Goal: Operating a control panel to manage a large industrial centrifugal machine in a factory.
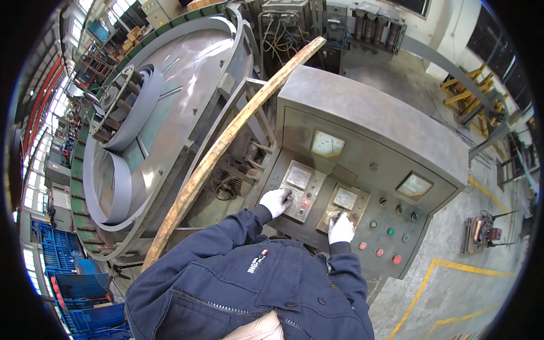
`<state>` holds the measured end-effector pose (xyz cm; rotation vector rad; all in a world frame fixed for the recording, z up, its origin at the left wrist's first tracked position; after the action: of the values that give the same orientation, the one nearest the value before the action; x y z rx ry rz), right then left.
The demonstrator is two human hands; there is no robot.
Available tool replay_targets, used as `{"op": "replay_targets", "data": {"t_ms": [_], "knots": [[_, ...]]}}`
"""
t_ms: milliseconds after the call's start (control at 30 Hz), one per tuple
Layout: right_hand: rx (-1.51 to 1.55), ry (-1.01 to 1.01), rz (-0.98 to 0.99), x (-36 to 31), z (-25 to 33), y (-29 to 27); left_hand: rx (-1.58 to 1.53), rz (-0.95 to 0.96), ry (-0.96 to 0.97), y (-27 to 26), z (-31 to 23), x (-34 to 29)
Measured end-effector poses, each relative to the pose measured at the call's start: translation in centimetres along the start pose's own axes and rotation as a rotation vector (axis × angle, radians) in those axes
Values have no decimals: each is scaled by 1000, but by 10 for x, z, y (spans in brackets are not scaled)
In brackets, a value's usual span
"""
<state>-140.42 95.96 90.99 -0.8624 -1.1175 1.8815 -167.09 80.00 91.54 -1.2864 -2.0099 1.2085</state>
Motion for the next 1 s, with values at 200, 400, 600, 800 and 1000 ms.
{"op": "replay_targets", "data": {"t_ms": [200, 400, 600, 800, 1000], "knots": [[-13, 28, 20, -1, 5, -5, -13, 21, -13, -3, -4, 2], [-22, -8, 0, 0, 2, 1, -7, 3, -13, -3, -2, 0], [-24, -11, 1, 0, 1, 3, -30, -16, -19, 4, 2, -2], [56, -12, -4, -1, 3, -1, 4, 69, -78, 0, 0, 0], [-21, -12, 5, -2, 10, -3, -14, 33, -55, 8, 9, -3]]}}
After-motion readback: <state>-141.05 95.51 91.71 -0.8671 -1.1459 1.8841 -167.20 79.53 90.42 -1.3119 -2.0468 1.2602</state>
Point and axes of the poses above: each hand's wrist, its own x-axis towards the middle knuckle, its own y-axis out of the palm, z = x × y, the point moved 1 cm from there along x, towards the middle knuckle, and after that the axes turned 3 degrees about x, right-handed, at the moved point
